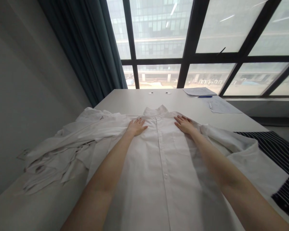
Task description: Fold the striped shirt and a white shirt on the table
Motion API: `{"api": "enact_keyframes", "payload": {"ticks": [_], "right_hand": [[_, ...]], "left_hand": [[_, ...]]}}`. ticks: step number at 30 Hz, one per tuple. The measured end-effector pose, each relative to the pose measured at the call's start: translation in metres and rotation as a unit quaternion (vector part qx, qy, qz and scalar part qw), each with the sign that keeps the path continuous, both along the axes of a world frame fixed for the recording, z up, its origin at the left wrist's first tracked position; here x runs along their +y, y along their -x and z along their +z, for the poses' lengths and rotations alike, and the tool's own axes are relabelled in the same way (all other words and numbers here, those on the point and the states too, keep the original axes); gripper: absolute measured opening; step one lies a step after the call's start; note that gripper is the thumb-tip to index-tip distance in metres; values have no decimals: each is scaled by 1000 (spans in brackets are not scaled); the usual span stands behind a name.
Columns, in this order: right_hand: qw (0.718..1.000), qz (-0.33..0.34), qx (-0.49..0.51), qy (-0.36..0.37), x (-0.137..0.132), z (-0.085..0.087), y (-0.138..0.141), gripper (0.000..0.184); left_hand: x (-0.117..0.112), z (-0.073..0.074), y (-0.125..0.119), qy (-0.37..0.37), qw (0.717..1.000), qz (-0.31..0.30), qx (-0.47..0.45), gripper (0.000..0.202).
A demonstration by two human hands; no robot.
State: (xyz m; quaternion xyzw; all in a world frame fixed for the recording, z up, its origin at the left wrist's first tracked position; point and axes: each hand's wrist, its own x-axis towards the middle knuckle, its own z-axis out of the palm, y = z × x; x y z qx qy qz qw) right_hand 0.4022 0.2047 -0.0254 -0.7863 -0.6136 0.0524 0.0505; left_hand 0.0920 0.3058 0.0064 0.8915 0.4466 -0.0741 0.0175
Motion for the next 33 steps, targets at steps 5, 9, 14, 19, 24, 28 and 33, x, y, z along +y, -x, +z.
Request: {"api": "enact_keyframes", "payload": {"ticks": [5,9,14,19,24,28,33], "right_hand": [[998,-28,-14,-62,-14,-2,-10,51],[991,-9,-20,-135,-30,-5,-2,41],[982,40,-5,-187,-54,-7,5,35],[980,54,9,-191,-74,-9,3,37],[983,50,13,-177,-87,-12,8,39],[988,33,13,-154,-95,-9,15,42],[991,32,22,-129,-94,14,41,41]], "left_hand": [[12,12,29,-65,998,7,-1,38],[-5,16,36,-152,988,13,-30,31],[-59,-1,18,-193,978,-3,-77,39],[-99,-22,11,-154,980,-58,-108,43],[-109,-27,18,-143,981,-68,-114,45],[-111,-28,20,-157,977,-73,-123,44],[-82,-3,37,-220,968,-28,-114,42]]}}
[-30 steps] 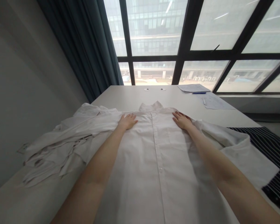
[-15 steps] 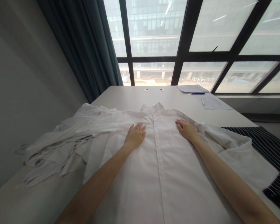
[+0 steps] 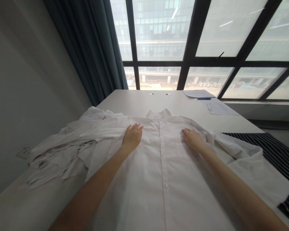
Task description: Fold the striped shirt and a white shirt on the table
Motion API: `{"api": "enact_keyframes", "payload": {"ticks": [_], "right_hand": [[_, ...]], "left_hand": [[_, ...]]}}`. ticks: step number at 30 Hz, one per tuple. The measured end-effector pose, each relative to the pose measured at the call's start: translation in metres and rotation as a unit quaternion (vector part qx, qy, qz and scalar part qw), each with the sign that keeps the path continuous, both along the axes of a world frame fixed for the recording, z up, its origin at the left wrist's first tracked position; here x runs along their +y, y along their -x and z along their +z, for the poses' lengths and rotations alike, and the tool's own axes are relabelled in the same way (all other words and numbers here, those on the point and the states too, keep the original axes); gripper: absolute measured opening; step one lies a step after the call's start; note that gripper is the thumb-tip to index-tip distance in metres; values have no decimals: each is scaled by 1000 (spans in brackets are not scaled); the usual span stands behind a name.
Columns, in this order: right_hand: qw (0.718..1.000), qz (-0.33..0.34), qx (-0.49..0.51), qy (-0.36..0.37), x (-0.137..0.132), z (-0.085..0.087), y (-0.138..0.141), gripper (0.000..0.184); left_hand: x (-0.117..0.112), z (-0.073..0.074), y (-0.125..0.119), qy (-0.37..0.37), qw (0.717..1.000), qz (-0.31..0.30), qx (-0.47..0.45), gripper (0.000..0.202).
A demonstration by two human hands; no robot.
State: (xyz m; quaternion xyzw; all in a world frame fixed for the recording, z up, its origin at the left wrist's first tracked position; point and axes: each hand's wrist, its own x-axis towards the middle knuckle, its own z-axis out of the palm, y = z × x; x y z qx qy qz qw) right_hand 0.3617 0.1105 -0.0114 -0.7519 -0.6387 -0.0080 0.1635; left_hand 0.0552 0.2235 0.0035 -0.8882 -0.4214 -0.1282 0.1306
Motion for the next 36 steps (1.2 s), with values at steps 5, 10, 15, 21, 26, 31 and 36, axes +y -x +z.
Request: {"api": "enact_keyframes", "payload": {"ticks": [5,10,15,21,26,31,36], "right_hand": [[989,146,28,-1,2,19,81,38],[934,343,101,19,-20,8,155,44],[929,361,55,57,-34,2,166,47],[928,365,47,60,-34,4,163,49],[929,362,52,59,-35,4,165,50],[932,352,73,48,-34,3,165,52],[938,323,122,24,-32,0,168,43]], "left_hand": [[57,47,38,-47,990,129,-16,39],[94,59,60,6,987,155,37,26],[113,66,63,10,990,138,31,30],[130,79,59,12,986,161,35,30],[110,64,33,1,984,173,34,40],[73,28,-13,60,994,71,60,41],[58,-10,-35,155,984,26,84,49]]}}
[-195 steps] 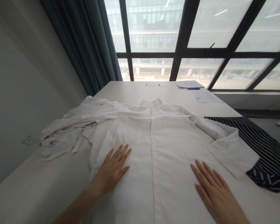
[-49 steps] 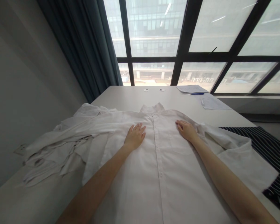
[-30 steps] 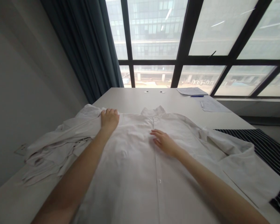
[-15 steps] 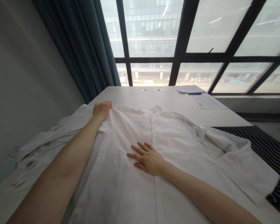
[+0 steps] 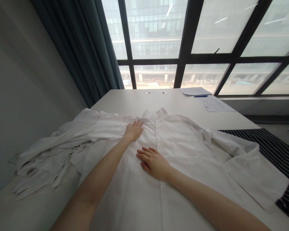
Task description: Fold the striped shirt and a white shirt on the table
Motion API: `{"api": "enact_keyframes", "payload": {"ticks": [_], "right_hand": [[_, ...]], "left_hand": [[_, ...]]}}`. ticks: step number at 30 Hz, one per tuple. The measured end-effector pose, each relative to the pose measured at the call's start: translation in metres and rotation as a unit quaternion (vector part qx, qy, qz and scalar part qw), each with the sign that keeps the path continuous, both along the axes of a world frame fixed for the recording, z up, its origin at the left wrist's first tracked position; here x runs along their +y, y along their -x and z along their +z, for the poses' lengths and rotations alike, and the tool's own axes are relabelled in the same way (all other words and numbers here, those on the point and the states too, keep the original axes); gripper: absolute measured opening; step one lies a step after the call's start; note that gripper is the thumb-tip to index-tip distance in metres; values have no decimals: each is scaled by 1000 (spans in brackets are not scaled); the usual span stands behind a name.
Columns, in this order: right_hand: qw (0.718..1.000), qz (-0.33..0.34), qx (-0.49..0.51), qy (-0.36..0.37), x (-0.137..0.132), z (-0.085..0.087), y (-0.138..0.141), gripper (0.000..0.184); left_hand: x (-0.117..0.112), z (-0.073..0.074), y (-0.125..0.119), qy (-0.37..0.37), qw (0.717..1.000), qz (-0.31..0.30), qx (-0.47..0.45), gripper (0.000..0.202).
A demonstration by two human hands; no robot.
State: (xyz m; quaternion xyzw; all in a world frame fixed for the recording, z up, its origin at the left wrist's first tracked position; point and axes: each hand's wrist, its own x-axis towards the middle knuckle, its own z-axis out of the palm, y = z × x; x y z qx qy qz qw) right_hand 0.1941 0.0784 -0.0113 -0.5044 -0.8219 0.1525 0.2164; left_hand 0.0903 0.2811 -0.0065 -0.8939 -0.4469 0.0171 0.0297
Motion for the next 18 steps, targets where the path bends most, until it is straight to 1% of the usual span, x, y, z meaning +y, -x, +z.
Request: {"api": "enact_keyframes", "payload": {"ticks": [2,5,8,11,13,16,18], "right_hand": [[1000,-14,23,-1,0,0,2,40],[998,-55,42,4,3,2,-1,37],[994,-111,8,10,13,9,-22,40],[980,-183,-72,27,27,15,-64,46],[956,-258,-134,49,34,14,-100,48],[927,-333,-155,73,38,5,-150,49],[912,-369,-162,81,37,-3,-174,52]], "left_hand": [[4,-6,1,25,1000,-2,1,55],[12,-8,5,54,999,-8,3,65],[17,-7,7,67,998,-8,1,75],[16,-8,8,72,997,-14,-1,79],[15,-8,9,73,997,-17,-1,78],[15,-6,9,69,998,-15,-2,73],[15,-4,6,62,998,-8,0,68]]}}
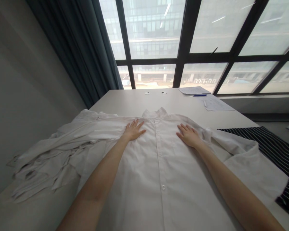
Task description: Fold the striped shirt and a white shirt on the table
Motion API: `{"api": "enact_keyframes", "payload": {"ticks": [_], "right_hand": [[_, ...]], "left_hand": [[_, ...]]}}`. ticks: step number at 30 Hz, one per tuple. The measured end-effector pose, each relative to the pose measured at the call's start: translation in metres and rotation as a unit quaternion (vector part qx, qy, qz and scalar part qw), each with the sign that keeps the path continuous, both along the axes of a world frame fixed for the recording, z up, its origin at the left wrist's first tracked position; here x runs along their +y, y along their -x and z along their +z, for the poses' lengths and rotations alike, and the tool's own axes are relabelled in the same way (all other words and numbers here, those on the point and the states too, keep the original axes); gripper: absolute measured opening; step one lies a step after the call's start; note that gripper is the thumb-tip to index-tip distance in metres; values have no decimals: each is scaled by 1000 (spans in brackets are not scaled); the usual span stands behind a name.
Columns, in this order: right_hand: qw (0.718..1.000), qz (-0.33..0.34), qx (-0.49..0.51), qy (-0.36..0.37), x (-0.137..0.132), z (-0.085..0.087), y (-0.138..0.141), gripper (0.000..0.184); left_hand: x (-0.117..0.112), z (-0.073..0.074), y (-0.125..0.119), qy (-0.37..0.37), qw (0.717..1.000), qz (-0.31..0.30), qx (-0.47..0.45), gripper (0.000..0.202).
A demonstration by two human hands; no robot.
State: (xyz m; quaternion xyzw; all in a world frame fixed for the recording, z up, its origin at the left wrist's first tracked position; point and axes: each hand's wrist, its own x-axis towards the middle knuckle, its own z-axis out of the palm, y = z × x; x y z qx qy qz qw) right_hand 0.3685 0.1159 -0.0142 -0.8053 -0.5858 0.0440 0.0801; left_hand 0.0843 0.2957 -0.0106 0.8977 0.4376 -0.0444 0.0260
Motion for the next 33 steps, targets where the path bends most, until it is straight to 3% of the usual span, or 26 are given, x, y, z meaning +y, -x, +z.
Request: {"api": "enact_keyframes", "payload": {"ticks": [3,7,12,18,25,29,33], "right_hand": [[999,-36,-15,-3,0,-11,-16,56],[998,-51,-33,-14,3,-19,-15,57],[998,-50,-46,-18,4,-21,-13,57],[997,-46,-53,-13,2,-21,-18,57],[997,-45,-60,-4,1,-22,-19,56],[997,-42,-67,-2,2,-18,-14,53],[997,-22,-72,-9,16,-5,-12,46]], "left_hand": [[-9,1,-13,-22,999,27,3,60],[-40,-4,-34,-72,995,65,-12,53],[-67,-11,-37,-77,996,24,-34,53],[-56,-8,-17,-34,999,-11,-24,58],[-40,-7,5,-33,997,74,-1,67],[-44,-7,4,-58,995,78,2,62],[-46,1,-14,-74,992,99,0,54]]}}
